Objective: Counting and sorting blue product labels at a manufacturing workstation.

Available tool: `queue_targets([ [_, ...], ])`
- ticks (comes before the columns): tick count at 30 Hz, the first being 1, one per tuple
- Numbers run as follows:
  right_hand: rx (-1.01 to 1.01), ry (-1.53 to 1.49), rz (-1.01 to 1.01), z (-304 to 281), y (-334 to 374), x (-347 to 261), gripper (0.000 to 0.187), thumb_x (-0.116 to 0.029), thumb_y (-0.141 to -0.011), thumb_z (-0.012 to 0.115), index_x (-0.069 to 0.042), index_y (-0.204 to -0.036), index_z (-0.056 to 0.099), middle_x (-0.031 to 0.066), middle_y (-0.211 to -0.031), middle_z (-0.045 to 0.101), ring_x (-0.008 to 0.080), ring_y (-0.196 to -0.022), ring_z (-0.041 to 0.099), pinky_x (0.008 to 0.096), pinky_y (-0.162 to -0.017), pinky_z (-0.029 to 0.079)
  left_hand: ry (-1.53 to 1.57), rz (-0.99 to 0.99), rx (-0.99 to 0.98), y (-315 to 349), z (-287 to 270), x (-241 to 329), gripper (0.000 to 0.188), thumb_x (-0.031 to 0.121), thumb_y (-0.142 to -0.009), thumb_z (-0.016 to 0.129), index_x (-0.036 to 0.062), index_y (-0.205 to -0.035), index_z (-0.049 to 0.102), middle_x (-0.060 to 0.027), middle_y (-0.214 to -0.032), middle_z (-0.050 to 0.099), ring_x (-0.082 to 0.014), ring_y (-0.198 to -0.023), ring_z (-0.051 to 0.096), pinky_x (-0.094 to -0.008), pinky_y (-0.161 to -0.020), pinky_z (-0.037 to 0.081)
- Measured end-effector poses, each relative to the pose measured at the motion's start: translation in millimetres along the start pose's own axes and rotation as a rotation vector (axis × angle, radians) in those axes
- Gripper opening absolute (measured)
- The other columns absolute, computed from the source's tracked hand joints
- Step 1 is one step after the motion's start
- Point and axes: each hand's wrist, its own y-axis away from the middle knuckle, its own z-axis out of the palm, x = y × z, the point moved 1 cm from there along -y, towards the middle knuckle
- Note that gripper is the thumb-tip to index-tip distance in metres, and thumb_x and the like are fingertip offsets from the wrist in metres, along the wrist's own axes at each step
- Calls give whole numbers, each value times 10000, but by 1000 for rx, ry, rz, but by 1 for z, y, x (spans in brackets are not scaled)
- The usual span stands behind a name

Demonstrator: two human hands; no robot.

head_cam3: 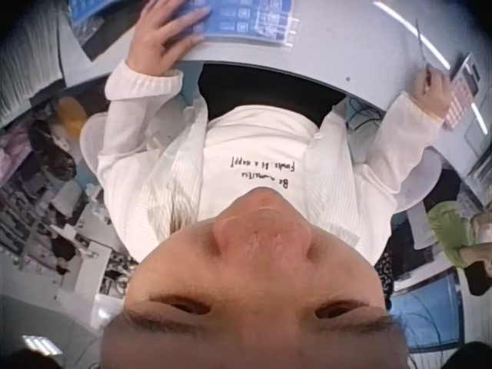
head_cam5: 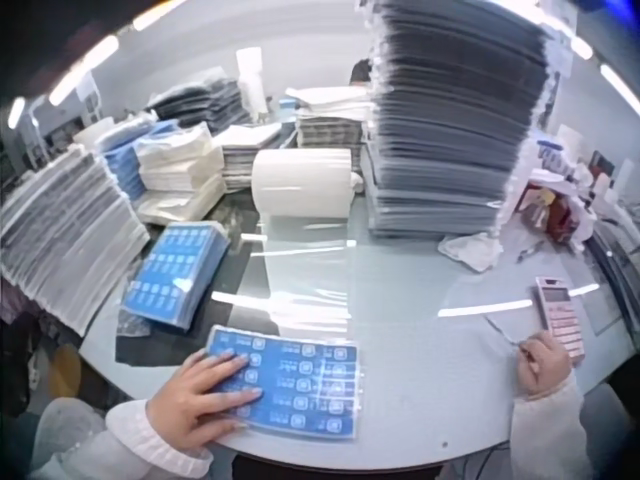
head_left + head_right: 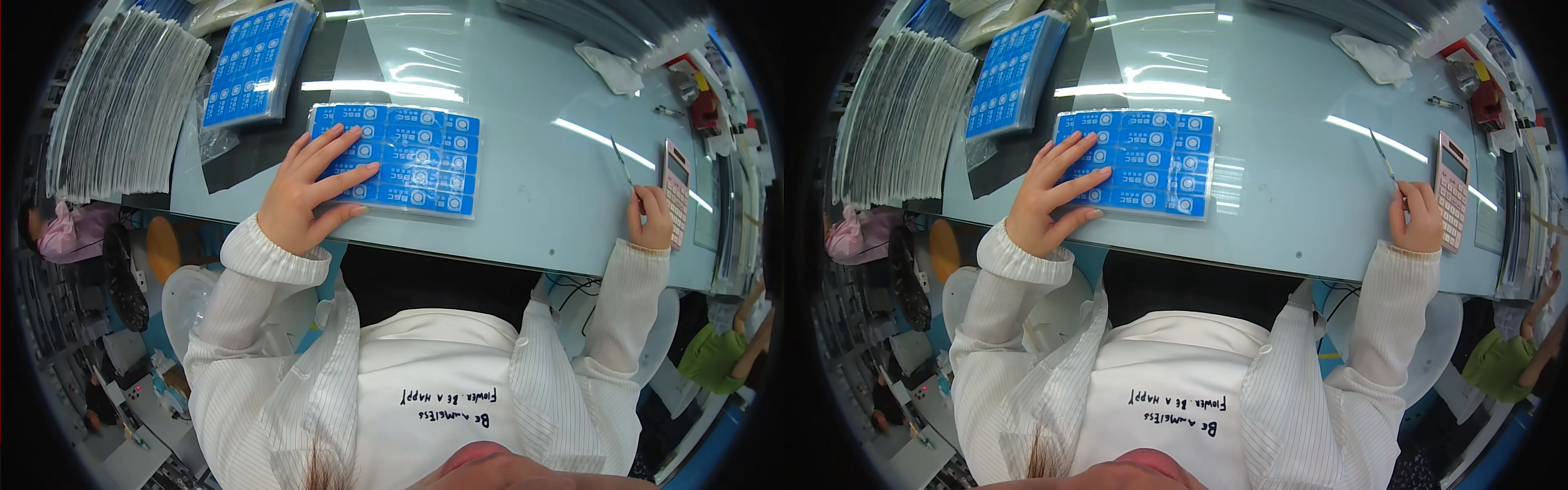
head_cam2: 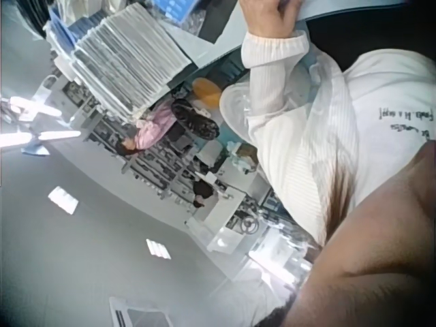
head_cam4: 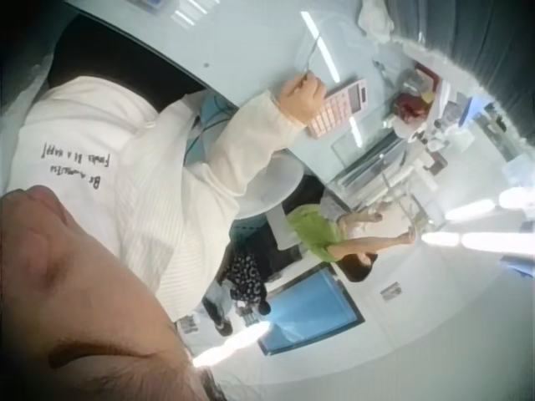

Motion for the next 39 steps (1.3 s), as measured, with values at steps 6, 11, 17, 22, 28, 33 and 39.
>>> queue_targets([
  [6, -23, -399, 32, -13, -45, -49, 136, -29, -852, 578, 47, -956, 621, 62, -729, 591, 83, -583, 554, 194, -507, 423, -24, 7, -32, 0, -4, 2, 478, 240, -766, 709, 217, -1225, 577, -105, -1395, 409, -338, -1315, 331, -550, -1071, 223],
  [11, 36, -427, -160, -6, -97, -91, 137, -51, -870, 574, 15, -964, 648, 21, -691, 540, 56, -550, 471, 181, -471, 336, 76, 54, -21, -11, -33, 2, 478, 266, -800, 677, 143, -1244, 549, -129, -1377, 421, -357, -1296, 350, -499, -1059, 283],
  [17, 104, -623, 119, 39, -133, -111, 164, -85, -886, 570, 4, -991, 659, 17, -705, 523, 68, -536, 435, 203, -486, 341, -89, -80, 34, -74, -17, -23, 449, 347, -895, 549, 106, -1272, 509, -144, -1363, 430, -336, -1280, 375, -424, -1040, 346],
  [22, 161, -701, 15, 53, -167, -147, 148, -54, -887, 556, 0, -966, 669, 55, -837, 594, 103, -647, 592, 209, -576, 463, -184, -338, 183, -118, 4, -56, 471, 352, -917, 506, 52, -1280, 482, -124, -1353, 448, -263, -1268, 405, -365, -1035, 361],
  [28, 182, -765, -143, 92, -216, -191, 136, -65, -870, 576, 3, -945, 667, 72, -804, 616, 132, -596, 615, 227, -536, 471, -311, -291, 162, -115, 8, -60, 497, 364, -900, 525, 35, -1271, 489, -121, -1345, 459, -259, -1244, 429, -358, -1010, 382],
  [33, 147, -877, -112, 139, -244, -216, 132, -70, -858, 586, -1, -940, 662, 82, -757, 619, 140, -577, 611, 237, -526, 467, -276, -276, 174, -117, 10, -61, 515, 374, -887, 546, 34, -1270, 492, -119, -1341, 465, -258, -1242, 431, -355, -1008, 382],
  [39, 106, -386, -413, 152, -250, -204, 206, -6, -811, 569, -54, -993, 654, 107, -830, 629, 263, -700, 623, 348, -632, 495, -277, -315, 150, -117, 5, -57, 523, 406, -907, 510, 49, -1288, 479, -105, -1348, 460, -248, -1261, 413, -356, -1026, 366],
])
